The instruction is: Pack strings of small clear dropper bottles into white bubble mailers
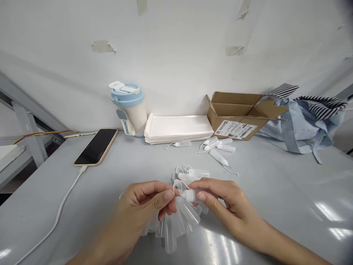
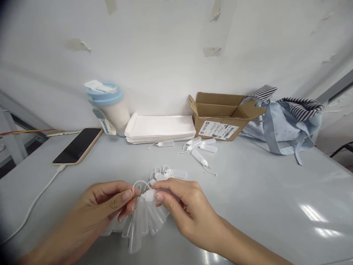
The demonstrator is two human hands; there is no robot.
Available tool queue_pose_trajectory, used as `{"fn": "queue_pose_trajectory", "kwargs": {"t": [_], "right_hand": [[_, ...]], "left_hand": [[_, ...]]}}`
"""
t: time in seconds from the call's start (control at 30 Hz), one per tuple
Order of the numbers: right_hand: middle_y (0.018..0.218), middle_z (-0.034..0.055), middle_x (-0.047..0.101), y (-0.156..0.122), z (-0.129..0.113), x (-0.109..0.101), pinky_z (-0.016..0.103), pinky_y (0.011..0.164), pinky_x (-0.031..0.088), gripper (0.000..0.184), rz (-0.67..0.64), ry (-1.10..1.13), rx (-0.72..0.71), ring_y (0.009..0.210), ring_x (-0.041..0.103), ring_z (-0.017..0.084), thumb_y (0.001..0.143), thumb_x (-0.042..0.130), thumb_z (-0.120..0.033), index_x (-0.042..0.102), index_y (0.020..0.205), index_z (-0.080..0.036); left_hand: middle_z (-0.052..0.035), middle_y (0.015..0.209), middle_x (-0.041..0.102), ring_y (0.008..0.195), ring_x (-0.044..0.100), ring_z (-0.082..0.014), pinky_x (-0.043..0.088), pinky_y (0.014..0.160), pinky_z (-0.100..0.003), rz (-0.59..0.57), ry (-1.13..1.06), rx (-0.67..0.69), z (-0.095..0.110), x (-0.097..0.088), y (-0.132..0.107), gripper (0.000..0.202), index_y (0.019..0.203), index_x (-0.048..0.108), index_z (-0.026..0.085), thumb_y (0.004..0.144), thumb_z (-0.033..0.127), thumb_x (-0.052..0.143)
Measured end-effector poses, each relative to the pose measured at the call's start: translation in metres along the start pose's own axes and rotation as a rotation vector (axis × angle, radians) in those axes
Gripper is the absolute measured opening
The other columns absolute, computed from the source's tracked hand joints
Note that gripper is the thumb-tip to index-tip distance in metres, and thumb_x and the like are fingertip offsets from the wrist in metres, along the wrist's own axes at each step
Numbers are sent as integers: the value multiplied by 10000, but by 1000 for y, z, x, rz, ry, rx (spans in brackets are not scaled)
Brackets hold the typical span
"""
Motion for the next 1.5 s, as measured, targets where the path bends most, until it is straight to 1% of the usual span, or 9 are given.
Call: {"fn": "queue_pose_trajectory", "kwargs": {"t": [0.17,0.3,0.43,0.53,0.77,0.87,1.0,1.27,1.5], "right_hand": [[772,-14,664,-1,0,2,221,599,442,224,32,-33,-28,683,604,113,933,471,-195,634,1079,-244],[780,-7,659,-2,1,4,229,599,434,201,35,-28,-31,679,589,117,931,480,-205,636,1055,-229],[761,-11,642,-2,0,7,229,580,423,200,29,-13,-29,657,566,115,935,472,-218,638,1046,-233],[754,-18,632,-1,0,7,224,592,430,202,37,1,-26,668,573,112,934,473,-212,632,1057,-237],[795,-25,648,-1,4,3,228,622,440,199,55,2,19,696,592,109,938,463,-210,620,1057,-239],[804,-27,653,-1,4,2,230,620,442,198,53,-6,13,694,594,109,936,465,-206,620,1055,-240],[790,-23,647,-1,1,3,230,615,443,206,51,-16,-6,682,587,108,930,472,-195,620,1069,-235],[796,0,650,-3,0,4,233,626,451,206,70,-1,-28,692,590,118,916,487,-160,633,1051,-217],[723,-11,604,-5,-4,6,205,577,426,189,101,-8,-53,625,544,97,910,486,-151,637,1017,-191]], "left_hand": [[23,660,652,596,515,-103,431,541,-175,136,315,128,7,-13,-5,243,779,719,235,837,441,603],[38,646,669,552,539,-99,431,496,-166,195,496,268,22,-9,-12,185,808,729,262,847,375,587],[58,670,698,591,614,-102,475,568,-171,216,557,411,35,-2,-19,162,799,729,292,852,274,577],[59,739,717,648,647,-109,498,605,-175,236,558,439,35,-2,-21,156,858,727,310,858,263,578],[64,769,680,638,595,-97,499,601,-162,191,641,363,38,-7,-15,169,986,683,319,828,312,624],[48,779,688,673,602,-112,486,604,-175,161,666,380,42,-5,-15,121,908,692,289,857,302,583],[35,729,665,672,595,-121,472,603,-188,141,663,409,43,0,-14,153,808,676,248,878,268,541],[36,662,636,602,561,-102,449,576,-183,89,717,544,51,10,-16,164,770,652,222,876,192,530],[29,644,601,588,549,-92,432,542,-175,106,779,680,59,16,-26,144,788,628,190,853,104,533]]}}
Point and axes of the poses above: each hand's wrist, its own y-axis towards the middle knuckle, its own x-axis out of the palm, z = x × y, the point moved 9 cm from there along y, towards the middle knuckle
